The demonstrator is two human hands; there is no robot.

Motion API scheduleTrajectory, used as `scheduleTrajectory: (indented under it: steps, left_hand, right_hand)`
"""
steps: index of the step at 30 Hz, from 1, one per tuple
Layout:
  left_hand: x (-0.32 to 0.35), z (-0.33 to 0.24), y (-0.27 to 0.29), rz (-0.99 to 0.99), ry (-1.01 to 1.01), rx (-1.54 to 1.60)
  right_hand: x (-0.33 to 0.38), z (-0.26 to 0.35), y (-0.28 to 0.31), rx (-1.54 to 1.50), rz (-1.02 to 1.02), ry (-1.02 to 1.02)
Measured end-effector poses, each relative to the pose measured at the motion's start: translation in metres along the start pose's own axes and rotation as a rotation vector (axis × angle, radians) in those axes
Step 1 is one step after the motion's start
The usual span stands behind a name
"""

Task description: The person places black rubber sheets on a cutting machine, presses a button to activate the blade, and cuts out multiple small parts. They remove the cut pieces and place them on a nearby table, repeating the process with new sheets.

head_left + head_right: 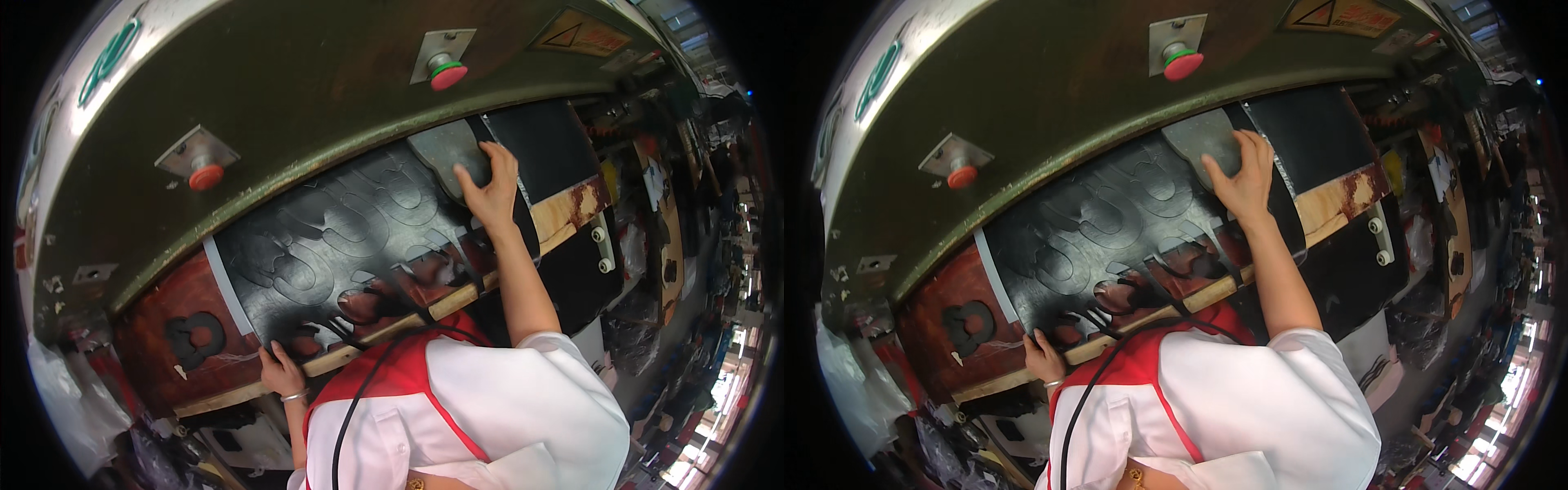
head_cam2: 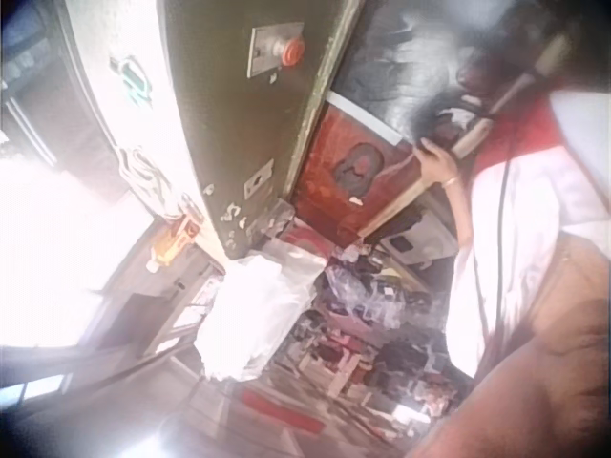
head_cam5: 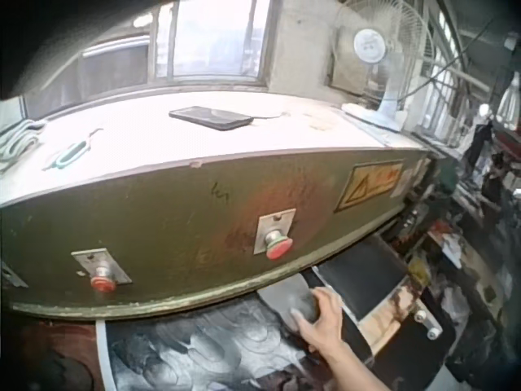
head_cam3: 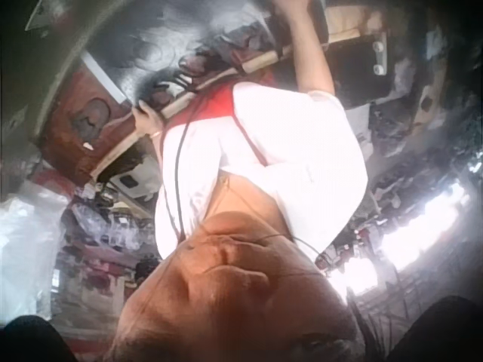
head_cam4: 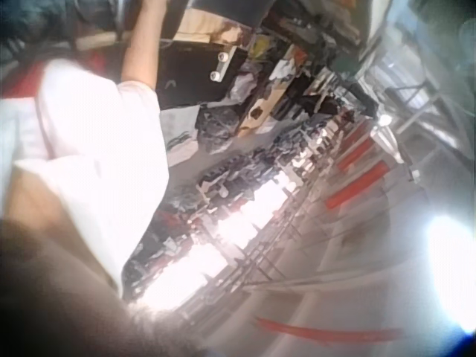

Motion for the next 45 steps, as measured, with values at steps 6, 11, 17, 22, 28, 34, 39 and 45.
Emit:
scheduleTrajectory:
  steps: [6, 11, 17, 22, 28, 34, 39, 45]
  left_hand:
    - [-0.069, -0.003, -0.022, -0.065, 0.013, -0.093]
    - [-0.124, 0.026, -0.043, 0.147, 0.36, -0.261]
    - [-0.151, 0.001, -0.034, -0.073, -0.045, -0.136]
    - [-0.141, 0.005, -0.034, -0.064, 0.042, -0.065]
    - [-0.114, -0.014, -0.032, -0.115, -0.098, 0.151]
    - [-0.029, 0.001, -0.006, -0.078, -0.176, 0.501]
    - [0.026, 0.054, 0.004, 0.009, 0.177, 0.545]
    - [0.094, 0.055, 0.044, -0.021, -0.091, 0.522]
  right_hand:
    - [-0.092, 0.067, -0.023, -0.088, -0.076, 0.162]
    - [-0.083, 0.069, 0.003, -0.312, -0.248, 0.074]
    - [-0.062, 0.024, -0.001, -0.233, -0.133, 0.14]
    - [0.024, -0.14, -0.04, -0.099, 0.206, -0.768]
    - [0.058, -0.152, -0.04, -0.059, 0.224, -0.806]
    - [0.131, -0.146, 0.054, -0.088, 0.094, -0.797]
    - [0.132, -0.116, 0.116, 0.016, 0.023, -0.446]
    - [0.146, -0.061, 0.087, 0.087, 0.49, -0.049]
Point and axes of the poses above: each hand's wrist, its own x-axis away from the middle knuckle, its own y-axis out of the back of the hand, z = x × y, the point moved 9 cm from there along -x, towards the middle knuckle, and after that the axes turned 12 degrees about x, right-handed, at the moved point
